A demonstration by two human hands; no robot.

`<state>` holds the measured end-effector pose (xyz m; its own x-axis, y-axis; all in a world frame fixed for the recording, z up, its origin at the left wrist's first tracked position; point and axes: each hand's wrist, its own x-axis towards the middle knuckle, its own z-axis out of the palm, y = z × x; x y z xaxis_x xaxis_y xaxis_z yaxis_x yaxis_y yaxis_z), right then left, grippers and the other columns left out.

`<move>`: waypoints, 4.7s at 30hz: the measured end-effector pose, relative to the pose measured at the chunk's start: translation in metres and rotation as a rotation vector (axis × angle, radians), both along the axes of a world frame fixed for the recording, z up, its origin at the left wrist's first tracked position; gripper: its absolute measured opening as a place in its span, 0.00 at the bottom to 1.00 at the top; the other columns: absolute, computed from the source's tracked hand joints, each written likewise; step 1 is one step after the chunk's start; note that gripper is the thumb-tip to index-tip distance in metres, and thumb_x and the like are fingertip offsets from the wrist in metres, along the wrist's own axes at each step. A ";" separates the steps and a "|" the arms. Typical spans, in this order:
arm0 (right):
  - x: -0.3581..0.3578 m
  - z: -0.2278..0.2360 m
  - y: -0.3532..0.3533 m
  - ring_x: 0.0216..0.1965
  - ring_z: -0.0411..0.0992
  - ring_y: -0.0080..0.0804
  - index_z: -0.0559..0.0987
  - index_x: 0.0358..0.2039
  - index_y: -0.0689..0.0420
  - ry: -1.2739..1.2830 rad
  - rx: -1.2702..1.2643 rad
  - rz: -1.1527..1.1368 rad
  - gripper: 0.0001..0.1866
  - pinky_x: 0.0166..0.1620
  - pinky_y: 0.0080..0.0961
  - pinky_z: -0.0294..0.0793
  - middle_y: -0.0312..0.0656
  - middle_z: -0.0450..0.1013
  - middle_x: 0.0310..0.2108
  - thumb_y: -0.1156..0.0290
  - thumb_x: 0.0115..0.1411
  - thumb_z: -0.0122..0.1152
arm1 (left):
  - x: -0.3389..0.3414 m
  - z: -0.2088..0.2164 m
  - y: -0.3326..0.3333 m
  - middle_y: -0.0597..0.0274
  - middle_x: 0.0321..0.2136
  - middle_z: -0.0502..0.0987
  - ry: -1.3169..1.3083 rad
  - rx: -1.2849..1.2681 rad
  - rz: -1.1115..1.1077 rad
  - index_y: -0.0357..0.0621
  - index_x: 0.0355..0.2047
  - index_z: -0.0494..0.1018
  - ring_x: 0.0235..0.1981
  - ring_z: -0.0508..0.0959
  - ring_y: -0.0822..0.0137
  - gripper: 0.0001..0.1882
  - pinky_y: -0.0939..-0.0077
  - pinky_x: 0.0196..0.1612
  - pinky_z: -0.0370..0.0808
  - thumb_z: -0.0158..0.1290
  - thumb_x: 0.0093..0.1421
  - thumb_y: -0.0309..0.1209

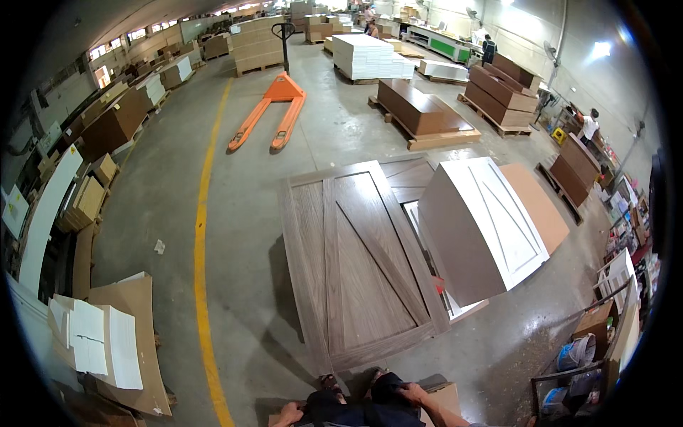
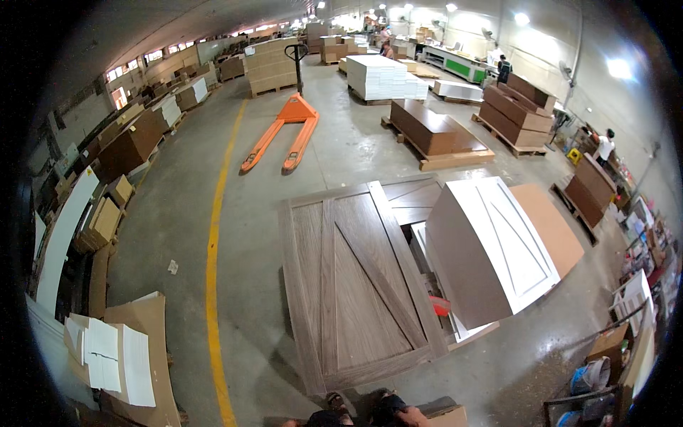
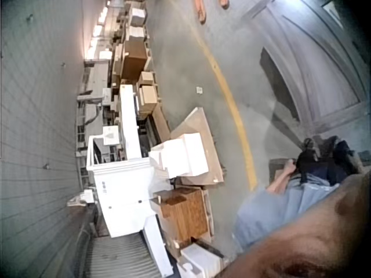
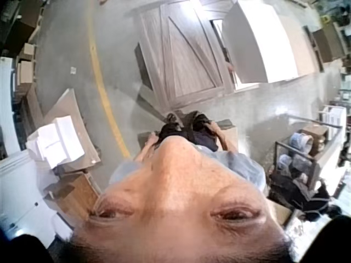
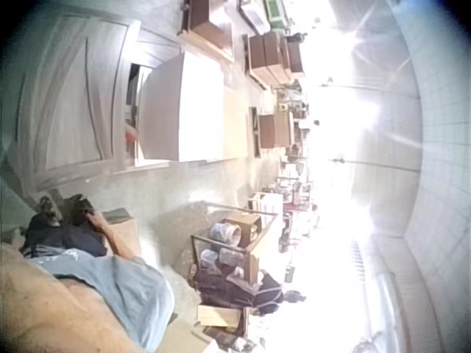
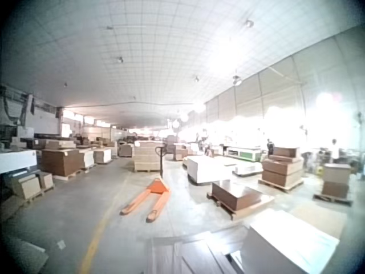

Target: The person strikes wood panels using a mallet to align them in a stack, moves the panels around on a pallet, and marks the edge of the panels using a small white tool.

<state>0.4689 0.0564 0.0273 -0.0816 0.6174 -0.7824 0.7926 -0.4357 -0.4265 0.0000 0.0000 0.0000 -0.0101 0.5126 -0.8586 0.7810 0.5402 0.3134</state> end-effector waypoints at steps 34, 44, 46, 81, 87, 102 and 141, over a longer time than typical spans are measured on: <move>0.063 -0.211 0.182 0.64 0.59 0.36 0.63 0.65 0.66 0.899 0.676 -0.900 0.30 0.66 0.31 0.57 0.43 0.61 0.65 0.57 0.70 0.46 | 0.076 -0.121 0.248 0.50 0.40 0.76 -0.715 0.755 1.132 0.37 0.47 0.73 0.44 0.76 0.54 0.18 0.56 0.53 0.74 0.48 0.66 0.39; 0.061 -0.241 0.192 0.74 0.39 0.38 0.47 0.73 0.57 1.153 0.731 -0.936 0.41 0.73 0.37 0.36 0.40 0.42 0.75 0.41 0.70 0.36 | 0.071 -0.219 0.271 0.52 0.43 0.76 -0.982 0.819 1.124 0.39 0.50 0.72 0.46 0.76 0.55 0.19 0.58 0.54 0.73 0.47 0.67 0.40; 0.067 -0.243 0.178 0.75 0.35 0.41 0.45 0.73 0.58 1.180 0.722 -0.845 0.47 0.73 0.39 0.31 0.44 0.38 0.75 0.34 0.68 0.34 | 0.067 -0.238 0.258 0.52 0.43 0.76 -0.999 0.819 1.143 0.40 0.51 0.72 0.47 0.76 0.55 0.19 0.58 0.54 0.73 0.47 0.67 0.40; 0.047 -0.257 0.184 0.38 0.61 0.24 0.74 0.44 0.59 0.990 1.157 -0.587 0.31 0.45 0.25 0.62 0.35 0.67 0.37 0.39 0.69 0.43 | 0.107 -0.226 0.213 0.50 0.66 0.60 -0.946 1.223 0.989 0.39 0.69 0.51 0.67 0.60 0.57 0.37 0.58 0.68 0.58 0.39 0.70 0.53; 0.043 -0.251 0.167 0.43 0.64 0.27 0.73 0.49 0.64 1.003 1.184 -0.489 0.37 0.50 0.27 0.64 0.42 0.69 0.42 0.37 0.69 0.42 | 0.123 -0.222 0.183 0.52 0.72 0.47 -0.962 1.323 0.793 0.46 0.73 0.40 0.73 0.47 0.56 0.41 0.57 0.72 0.46 0.30 0.71 0.59; 0.051 -0.254 0.176 0.52 0.69 0.37 0.67 0.59 0.69 1.068 1.145 -0.430 0.42 0.58 0.34 0.64 0.52 0.70 0.54 0.37 0.67 0.44 | 0.112 -0.225 0.167 0.40 0.68 0.49 -1.111 1.395 0.412 0.28 0.69 0.43 0.70 0.49 0.51 0.52 0.55 0.71 0.46 0.48 0.63 0.61; 0.038 -0.256 0.111 0.59 0.62 0.37 0.69 0.59 0.69 1.070 1.196 -0.638 0.38 0.66 0.36 0.53 0.50 0.67 0.59 0.42 0.67 0.50 | 0.155 -0.223 0.110 0.49 0.43 0.74 -0.741 1.579 0.688 0.23 0.48 0.70 0.46 0.71 0.62 0.31 0.65 0.57 0.64 0.66 0.57 0.40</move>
<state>0.5068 0.1676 -0.2284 0.2517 0.9093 0.3313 -0.1940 0.3827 -0.9033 0.1553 0.1103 -0.2234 -0.4284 0.8030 0.4145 0.0710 -0.4274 0.9013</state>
